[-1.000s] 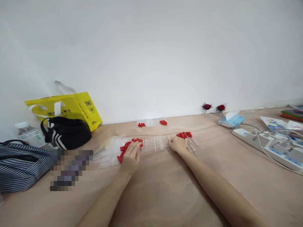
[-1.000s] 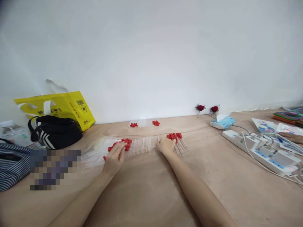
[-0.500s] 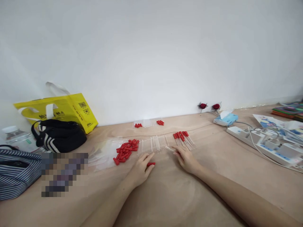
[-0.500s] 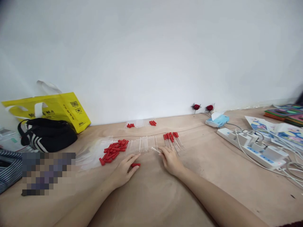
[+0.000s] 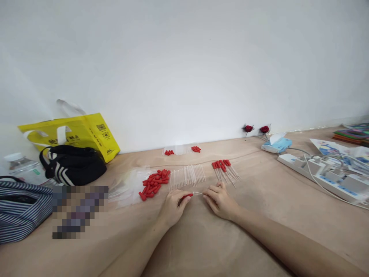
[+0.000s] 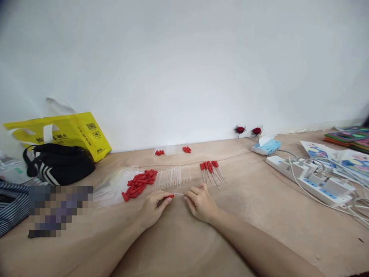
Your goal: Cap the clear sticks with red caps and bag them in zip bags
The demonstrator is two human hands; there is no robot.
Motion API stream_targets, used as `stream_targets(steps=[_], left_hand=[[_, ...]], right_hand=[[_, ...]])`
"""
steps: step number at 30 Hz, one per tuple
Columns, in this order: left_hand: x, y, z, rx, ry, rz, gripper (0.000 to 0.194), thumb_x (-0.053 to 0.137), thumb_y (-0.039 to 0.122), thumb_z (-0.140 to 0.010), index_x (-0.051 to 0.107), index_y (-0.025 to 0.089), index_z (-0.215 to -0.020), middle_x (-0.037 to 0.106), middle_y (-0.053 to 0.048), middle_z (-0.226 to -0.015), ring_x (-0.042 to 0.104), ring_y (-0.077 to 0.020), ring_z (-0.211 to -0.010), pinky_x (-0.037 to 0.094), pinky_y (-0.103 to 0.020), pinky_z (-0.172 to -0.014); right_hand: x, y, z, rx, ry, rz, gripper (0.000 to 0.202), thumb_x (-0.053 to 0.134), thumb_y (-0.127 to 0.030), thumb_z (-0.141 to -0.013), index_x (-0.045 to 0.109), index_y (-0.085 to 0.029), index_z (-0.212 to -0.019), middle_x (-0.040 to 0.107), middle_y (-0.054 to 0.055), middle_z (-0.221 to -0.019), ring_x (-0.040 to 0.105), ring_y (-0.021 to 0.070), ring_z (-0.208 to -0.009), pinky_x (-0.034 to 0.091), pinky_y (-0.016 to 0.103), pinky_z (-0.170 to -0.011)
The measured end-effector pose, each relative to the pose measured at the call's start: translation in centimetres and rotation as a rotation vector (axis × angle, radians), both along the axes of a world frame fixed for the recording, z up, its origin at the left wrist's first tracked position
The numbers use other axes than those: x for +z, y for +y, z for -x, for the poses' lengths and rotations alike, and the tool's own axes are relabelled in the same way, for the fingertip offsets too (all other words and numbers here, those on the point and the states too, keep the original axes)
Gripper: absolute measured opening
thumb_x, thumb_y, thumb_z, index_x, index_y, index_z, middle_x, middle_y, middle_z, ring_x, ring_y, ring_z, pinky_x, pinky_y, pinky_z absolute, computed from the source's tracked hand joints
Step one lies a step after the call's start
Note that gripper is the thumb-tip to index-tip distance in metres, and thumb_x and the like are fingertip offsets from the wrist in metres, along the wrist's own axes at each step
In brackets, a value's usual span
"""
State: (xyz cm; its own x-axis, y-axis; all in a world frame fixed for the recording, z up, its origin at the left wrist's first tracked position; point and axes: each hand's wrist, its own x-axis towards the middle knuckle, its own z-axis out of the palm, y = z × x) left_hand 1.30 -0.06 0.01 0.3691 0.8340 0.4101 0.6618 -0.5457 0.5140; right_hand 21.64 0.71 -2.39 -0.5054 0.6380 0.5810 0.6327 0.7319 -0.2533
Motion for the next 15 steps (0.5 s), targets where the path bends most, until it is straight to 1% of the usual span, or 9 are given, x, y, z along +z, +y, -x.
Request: stream_targets(steps=[3, 5, 8, 11, 13, 15], left_hand=[[0.1, -0.1, -0.1, 0.008, -0.048, 0.048, 0.018, 0.048, 0.024, -0.081, 0.065, 0.019, -0.086, 0.067, -0.003, -0.082, 0.06, -0.0177, -0.078, 0.044, -0.03, -0.074], [0.0, -0.1, -0.2, 0.02, -0.119, 0.105, 0.019, 0.047, 0.026, -0.081, 0.064, 0.018, -0.084, 0.067, -0.003, -0.081, 0.059, -0.0174, -0.077, 0.044, -0.029, -0.072], [-0.4, -0.1, -0.4, 0.027, -0.293, 0.24, 0.021, 0.046, 0.029, -0.08, 0.062, 0.015, -0.083, 0.064, -0.002, -0.072, 0.058, -0.0147, -0.064, 0.045, -0.025, -0.06], [-0.9, 0.0, -0.5, 0.017, -0.439, 0.356, 0.022, 0.049, 0.032, -0.078, 0.059, 0.013, -0.081, 0.058, 0.0, -0.062, 0.052, -0.0113, -0.052, 0.042, -0.021, -0.051], [-1.3, 0.1, -0.4, 0.021, -0.477, 0.385, 0.022, 0.05, 0.033, -0.076, 0.059, 0.013, -0.078, 0.056, 0.001, -0.06, 0.05, -0.0101, -0.051, 0.04, -0.02, -0.049], [-1.5, 0.0, -0.2, 0.02, -0.468, 0.388, 0.021, 0.051, 0.033, -0.075, 0.059, 0.013, -0.078, 0.053, 0.001, -0.059, 0.047, -0.0095, -0.05, 0.038, -0.02, -0.048]], right_hand=[[-0.1, -0.1, 0.2, 0.011, 0.008, -0.003, 0.021, 0.036, -0.018, -0.086, 0.057, -0.017, -0.089, 0.058, 0.003, -0.072, 0.047, 0.0121, -0.065, 0.024, 0.03, -0.071], [-0.1, -0.2, 0.4, 0.031, 0.024, -0.008, 0.021, 0.036, -0.018, -0.086, 0.057, -0.016, -0.089, 0.057, 0.003, -0.072, 0.046, 0.0124, -0.065, 0.025, 0.029, -0.07], [-0.1, -0.6, 0.9, 0.063, 0.064, -0.004, 0.022, 0.036, -0.018, -0.086, 0.057, -0.015, -0.09, 0.055, 0.004, -0.071, 0.044, 0.013, -0.065, 0.026, 0.028, -0.068], [0.1, -0.9, 1.2, 0.088, 0.098, 0.026, 0.022, 0.036, -0.018, -0.086, 0.056, -0.015, -0.091, 0.054, 0.003, -0.069, 0.043, 0.013, -0.064, 0.026, 0.027, -0.066], [0.3, -0.9, 1.2, 0.11, 0.09, 0.051, 0.021, 0.036, -0.018, -0.086, 0.057, -0.015, -0.091, 0.054, 0.002, -0.068, 0.043, 0.0126, -0.063, 0.025, 0.027, -0.066], [0.5, -0.7, 1.0, 0.126, 0.057, 0.066, 0.02, 0.037, -0.018, -0.085, 0.057, -0.017, -0.091, 0.054, 0.002, -0.068, 0.043, 0.0121, -0.062, 0.024, 0.027, -0.066]])
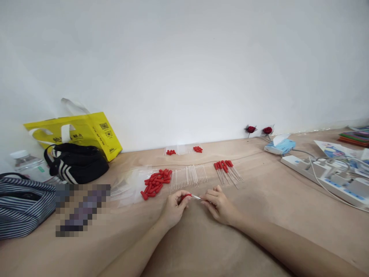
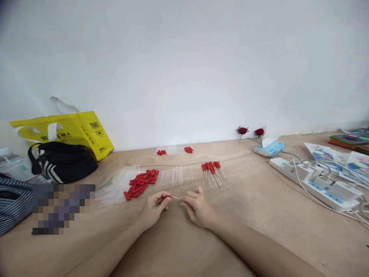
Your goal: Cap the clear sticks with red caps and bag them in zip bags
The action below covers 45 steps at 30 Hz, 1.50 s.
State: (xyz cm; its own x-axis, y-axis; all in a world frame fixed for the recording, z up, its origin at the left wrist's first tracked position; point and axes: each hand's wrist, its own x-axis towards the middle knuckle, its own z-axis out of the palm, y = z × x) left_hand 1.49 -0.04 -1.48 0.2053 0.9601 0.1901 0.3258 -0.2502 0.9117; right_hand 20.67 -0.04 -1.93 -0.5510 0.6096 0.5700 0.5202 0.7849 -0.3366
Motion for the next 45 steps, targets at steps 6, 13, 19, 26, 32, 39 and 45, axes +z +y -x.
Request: stream_targets(steps=[6, 13, 19, 26, 32, 39, 45], left_hand=[[0.4, -0.7, -0.1, -0.023, 0.187, -0.114, 0.017, 0.048, 0.027, -0.077, 0.059, 0.015, -0.074, 0.051, 0.002, -0.057, 0.044, -0.0095, -0.05, 0.035, -0.019, -0.046], [1.4, -1.4, -0.4, -0.081, 0.375, -0.303, 0.02, 0.042, 0.025, -0.081, 0.058, 0.016, -0.072, 0.057, -0.001, -0.065, 0.05, -0.0122, -0.058, 0.039, -0.022, -0.055], [1.2, -1.4, -0.4, -0.141, 0.5, -0.368, 0.021, 0.041, 0.027, -0.083, 0.057, 0.018, -0.074, 0.056, -0.001, -0.065, 0.051, -0.0138, -0.061, 0.039, -0.023, -0.058], [1.4, -1.5, -0.4, -0.157, 0.524, -0.348, 0.02, 0.041, 0.025, -0.082, 0.057, 0.018, -0.072, 0.056, -0.002, -0.066, 0.052, -0.0149, -0.062, 0.039, -0.024, -0.059], [2.0, -0.8, -0.1, -0.134, 0.584, -0.408, 0.019, 0.043, 0.025, -0.083, 0.061, 0.02, -0.076, 0.063, -0.002, -0.073, 0.055, -0.0167, -0.072, 0.038, -0.03, -0.073], [2.0, 0.6, 3.1, 0.307, 0.801, -0.49, 0.032, 0.054, 0.032, -0.076, 0.053, 0.022, -0.107, 0.057, -0.007, -0.106, 0.046, -0.0249, -0.101, 0.031, -0.04, -0.086], [3.8, 0.8, 5.5, 0.412, 0.996, -0.279, 0.012, 0.055, 0.025, -0.075, 0.058, 0.019, -0.085, 0.059, -0.005, -0.093, 0.051, -0.0229, -0.091, 0.038, -0.033, -0.076]], right_hand=[[0.4, 0.9, -1.1, 0.02, -0.094, -0.095, 0.021, 0.039, -0.015, -0.082, 0.059, -0.02, -0.085, 0.056, 0.0, -0.068, 0.041, 0.0107, -0.058, 0.019, 0.03, -0.066], [0.2, 0.8, -1.0, -0.005, -0.12, -0.181, 0.022, 0.038, -0.013, -0.081, 0.059, -0.019, -0.086, 0.056, 0.001, -0.069, 0.039, 0.0107, -0.058, 0.018, 0.03, -0.065], [0.2, 0.5, -0.7, -0.03, -0.167, -0.18, 0.021, 0.037, -0.017, -0.083, 0.058, -0.018, -0.08, 0.055, 0.0, -0.068, 0.038, 0.0102, -0.056, 0.018, 0.03, -0.065], [0.6, 0.4, -0.2, -0.018, -0.186, -0.043, 0.023, 0.035, -0.016, -0.084, 0.055, -0.017, -0.073, 0.057, 0.001, -0.069, 0.043, 0.0105, -0.06, 0.02, 0.029, -0.066], [1.6, 0.7, -0.2, -0.02, -0.239, -0.046, 0.019, 0.041, -0.024, -0.084, 0.06, -0.021, -0.081, 0.058, 0.002, -0.074, 0.048, 0.0134, -0.073, 0.021, 0.029, -0.066], [1.5, 3.8, -0.1, -0.604, -0.172, 0.14, 0.024, 0.038, -0.021, -0.083, 0.056, -0.019, -0.099, 0.063, 0.006, -0.082, 0.054, 0.0184, -0.08, 0.024, 0.03, -0.071], [1.8, 8.1, 0.1, -0.966, -0.241, 0.3, 0.022, 0.036, -0.021, -0.084, 0.05, -0.013, -0.098, 0.063, 0.011, -0.078, 0.058, 0.0229, -0.078, 0.025, 0.034, -0.072]])
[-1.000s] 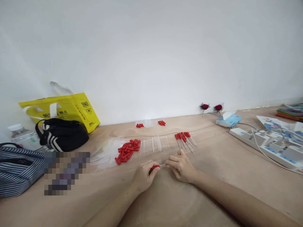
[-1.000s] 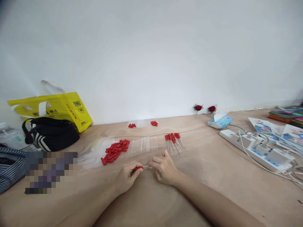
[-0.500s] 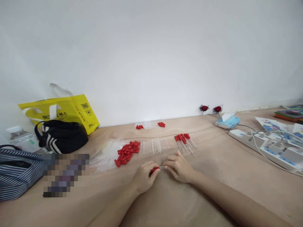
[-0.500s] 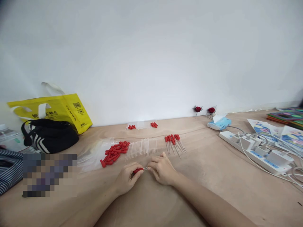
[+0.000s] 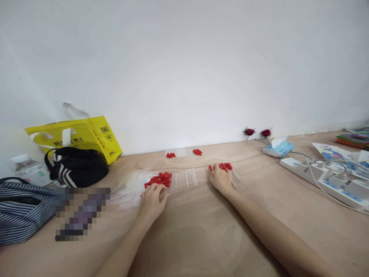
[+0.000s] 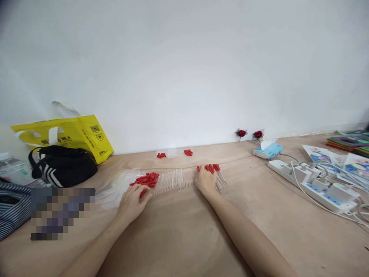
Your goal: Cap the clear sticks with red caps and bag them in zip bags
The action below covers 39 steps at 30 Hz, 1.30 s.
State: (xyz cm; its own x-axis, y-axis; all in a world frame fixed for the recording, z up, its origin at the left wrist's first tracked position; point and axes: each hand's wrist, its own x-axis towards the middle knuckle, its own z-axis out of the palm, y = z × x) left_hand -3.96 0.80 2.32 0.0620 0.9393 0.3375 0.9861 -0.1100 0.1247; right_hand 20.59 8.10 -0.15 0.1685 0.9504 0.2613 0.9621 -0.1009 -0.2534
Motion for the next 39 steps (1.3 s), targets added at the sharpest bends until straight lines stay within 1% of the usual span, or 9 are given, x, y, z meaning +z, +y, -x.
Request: stream_targets(steps=[4, 8, 11, 15, 19, 25, 30, 35, 39], left_hand=[[1.2, -0.3, 0.6, 0.014, 0.045, 0.065, 0.011, 0.059, 0.023, -0.072, 0.057, 0.02, -0.082, 0.058, -0.004, -0.09, 0.052, -0.022, -0.089, 0.038, -0.031, -0.073], [1.5, -0.3, 1.3, 0.001, 0.04, 0.11, 0.012, 0.058, 0.023, -0.071, 0.056, 0.02, -0.082, 0.057, -0.003, -0.087, 0.054, -0.02, -0.085, 0.039, -0.028, -0.07], [1.3, -0.1, 1.5, 0.021, 0.089, 0.101, 0.009, 0.055, 0.024, -0.074, 0.056, 0.02, -0.082, 0.057, -0.004, -0.087, 0.054, -0.0199, -0.085, 0.039, -0.028, -0.07], [0.8, 0.2, 1.4, 0.073, 0.173, 0.061, 0.008, 0.051, 0.023, -0.078, 0.055, 0.017, -0.081, 0.056, -0.007, -0.087, 0.054, -0.0218, -0.085, 0.039, -0.029, -0.07], [0.4, 0.4, 1.3, 0.093, 0.205, 0.034, 0.006, 0.05, 0.021, -0.078, 0.054, 0.017, -0.081, 0.057, -0.007, -0.087, 0.054, -0.0227, -0.085, 0.04, -0.03, -0.071], [0.0, 0.9, 1.5, 0.103, 0.132, -0.003, 0.008, 0.048, 0.017, -0.078, 0.054, 0.017, -0.083, 0.057, -0.007, -0.088, 0.054, -0.0223, -0.085, 0.04, -0.031, -0.074], [-0.1, 1.2, 1.9, 0.079, 0.092, -0.015, 0.015, 0.042, 0.016, -0.08, 0.056, 0.016, -0.076, 0.057, -0.009, -0.083, 0.055, -0.022, -0.082, 0.041, -0.03, -0.075], [0.6, 0.7, 1.4, 0.084, 0.136, -0.114, 0.015, 0.043, 0.016, -0.079, 0.056, 0.016, -0.071, 0.059, -0.01, -0.081, 0.052, -0.0267, -0.083, 0.04, -0.035, -0.073], [0.1, -0.1, -0.4, -0.126, -0.037, -0.186, 0.014, 0.04, 0.017, -0.082, 0.053, 0.018, -0.079, 0.058, -0.007, -0.082, 0.052, -0.0231, -0.081, 0.041, -0.033, -0.073]], right_hand=[[-0.3, 0.4, 0.0, -0.017, -0.024, 0.013, 0.021, 0.036, -0.016, -0.081, 0.051, -0.013, -0.095, 0.063, 0.013, -0.082, 0.058, 0.0235, -0.079, 0.024, 0.036, -0.074], [-0.1, 0.0, 0.1, 0.022, -0.036, -0.023, 0.024, 0.035, -0.019, -0.082, 0.054, -0.012, -0.095, 0.062, 0.017, -0.092, 0.056, 0.0245, -0.086, 0.023, 0.038, -0.078], [0.4, 0.0, 0.8, 0.046, 0.026, 0.033, 0.027, 0.036, -0.025, -0.081, 0.057, -0.013, -0.094, 0.062, 0.015, -0.095, 0.056, 0.0245, -0.089, 0.025, 0.038, -0.079], [0.8, 0.7, 2.2, 0.014, 0.094, 0.164, 0.026, 0.041, -0.029, -0.078, 0.063, -0.016, -0.081, 0.064, 0.013, -0.089, 0.058, 0.0247, -0.084, 0.028, 0.039, -0.077], [0.9, 1.2, 2.9, -0.018, 0.113, 0.213, 0.026, 0.044, -0.029, -0.076, 0.064, -0.015, -0.082, 0.065, 0.014, -0.088, 0.059, 0.0248, -0.083, 0.029, 0.04, -0.078], [0.9, 1.4, 2.8, -0.022, 0.127, 0.234, 0.025, 0.043, -0.028, -0.076, 0.063, -0.015, -0.084, 0.065, 0.014, -0.089, 0.06, 0.0245, -0.084, 0.029, 0.04, -0.078], [1.3, 1.0, 3.0, 0.017, 0.114, 0.189, 0.027, 0.04, -0.027, -0.078, 0.063, -0.013, -0.082, 0.065, 0.015, -0.086, 0.06, 0.0254, -0.081, 0.029, 0.04, -0.077], [1.5, -0.9, 2.2, 0.132, 0.094, 0.071, 0.027, 0.037, -0.026, -0.082, 0.058, -0.011, -0.088, 0.062, 0.016, -0.093, 0.055, 0.0257, -0.09, 0.032, 0.036, -0.076], [-0.1, -3.2, -0.1, 0.496, 0.197, -0.134, 0.018, 0.035, -0.021, -0.084, 0.052, -0.013, -0.086, 0.061, 0.009, -0.083, 0.054, 0.0193, -0.077, 0.037, 0.031, -0.068]])
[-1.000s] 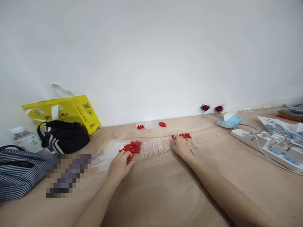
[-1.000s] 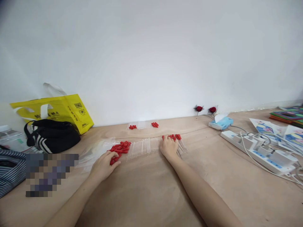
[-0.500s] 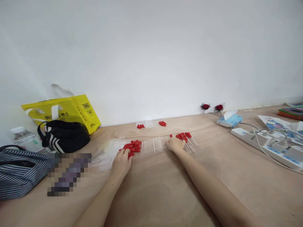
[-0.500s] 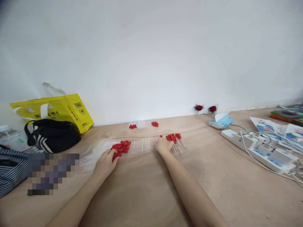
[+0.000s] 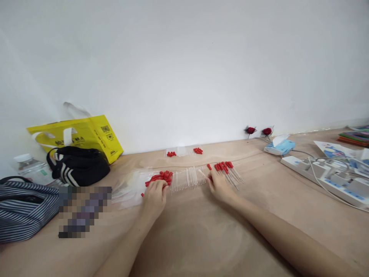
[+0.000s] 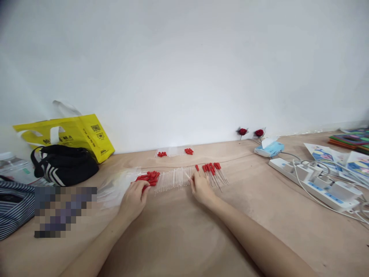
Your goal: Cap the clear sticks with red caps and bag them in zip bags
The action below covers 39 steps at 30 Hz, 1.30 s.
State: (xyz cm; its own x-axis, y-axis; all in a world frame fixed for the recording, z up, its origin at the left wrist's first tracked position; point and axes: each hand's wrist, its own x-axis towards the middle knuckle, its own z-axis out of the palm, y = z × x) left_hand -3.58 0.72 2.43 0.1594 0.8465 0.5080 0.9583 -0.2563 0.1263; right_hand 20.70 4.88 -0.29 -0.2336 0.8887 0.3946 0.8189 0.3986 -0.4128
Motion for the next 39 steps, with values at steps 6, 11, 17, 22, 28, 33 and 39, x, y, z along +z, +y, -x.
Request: stream_targets(steps=[6, 11, 17, 22, 28, 33, 39], left_hand=[[-2.4, -1.1, -3.9, -0.444, -0.147, 0.214, 0.01, 0.044, 0.018, -0.082, 0.054, 0.019, -0.082, 0.059, -0.003, -0.08, 0.055, -0.018, -0.078, 0.043, -0.029, -0.07], [-3.0, -1.0, -4.7, -0.467, -0.268, 0.261, 0.013, 0.05, 0.019, -0.079, 0.059, 0.019, -0.089, 0.057, -0.004, -0.088, 0.055, -0.0167, -0.08, 0.045, -0.028, -0.072], [-2.9, -1.1, -4.7, -0.464, -0.315, 0.249, 0.016, 0.046, 0.019, -0.082, 0.062, 0.018, -0.08, 0.058, -0.003, -0.082, 0.055, -0.0156, -0.078, 0.044, -0.027, -0.072], [-2.4, -1.3, -4.9, -0.446, -0.372, 0.258, 0.014, 0.043, 0.023, -0.084, 0.056, 0.018, -0.081, 0.061, -0.001, -0.078, 0.056, -0.015, -0.074, 0.043, -0.026, -0.069], [-2.7, -1.1, -4.8, -0.426, -0.459, 0.313, 0.016, 0.045, 0.028, -0.082, 0.058, 0.018, -0.082, 0.063, 0.0, -0.074, 0.057, -0.0148, -0.068, 0.044, -0.025, -0.064], [-3.9, -0.8, -5.1, -0.386, -0.714, 0.426, 0.023, 0.049, 0.032, -0.078, 0.061, 0.017, -0.09, 0.065, -0.001, -0.072, 0.06, -0.0149, -0.063, 0.047, -0.024, -0.06], [-4.1, -0.8, -5.0, -0.393, -0.762, 0.461, 0.023, 0.048, 0.033, -0.077, 0.062, 0.015, -0.08, 0.06, 0.0, -0.063, 0.055, -0.0131, -0.057, 0.045, -0.022, -0.054]], right_hand=[[-2.4, -3.1, -2.8, 0.287, 0.029, -0.173, 0.024, 0.033, -0.017, -0.086, 0.051, -0.016, -0.102, 0.059, 0.008, -0.088, 0.052, 0.0167, -0.078, 0.037, 0.03, -0.071], [-2.1, -4.0, -2.3, 0.345, -0.054, -0.124, 0.026, 0.033, -0.019, -0.088, 0.056, -0.018, -0.099, 0.057, 0.006, -0.083, 0.051, 0.0152, -0.077, 0.033, 0.031, -0.073], [-1.6, -4.3, -1.2, 0.388, -0.066, -0.112, 0.023, 0.036, -0.022, -0.088, 0.059, -0.019, -0.092, 0.057, 0.004, -0.08, 0.05, 0.0138, -0.075, 0.027, 0.031, -0.074], [-1.8, -4.4, -1.1, 0.373, -0.034, -0.127, 0.026, 0.034, -0.024, -0.089, 0.059, -0.018, -0.091, 0.058, 0.005, -0.078, 0.049, 0.0137, -0.074, 0.025, 0.031, -0.073], [-1.7, -5.0, -0.5, 0.364, -0.027, -0.107, 0.026, 0.033, -0.024, -0.089, 0.058, -0.018, -0.09, 0.058, 0.004, -0.076, 0.048, 0.0126, -0.069, 0.025, 0.029, -0.071], [-1.9, -5.7, 0.5, 0.366, 0.041, -0.102, 0.024, 0.035, -0.022, -0.088, 0.058, -0.017, -0.087, 0.058, 0.004, -0.073, 0.048, 0.0129, -0.068, 0.027, 0.028, -0.07], [-1.8, -6.1, 0.8, 0.401, 0.082, -0.102, 0.023, 0.036, -0.019, -0.086, 0.058, -0.016, -0.089, 0.058, 0.004, -0.074, 0.048, 0.013, -0.069, 0.027, 0.027, -0.069]])
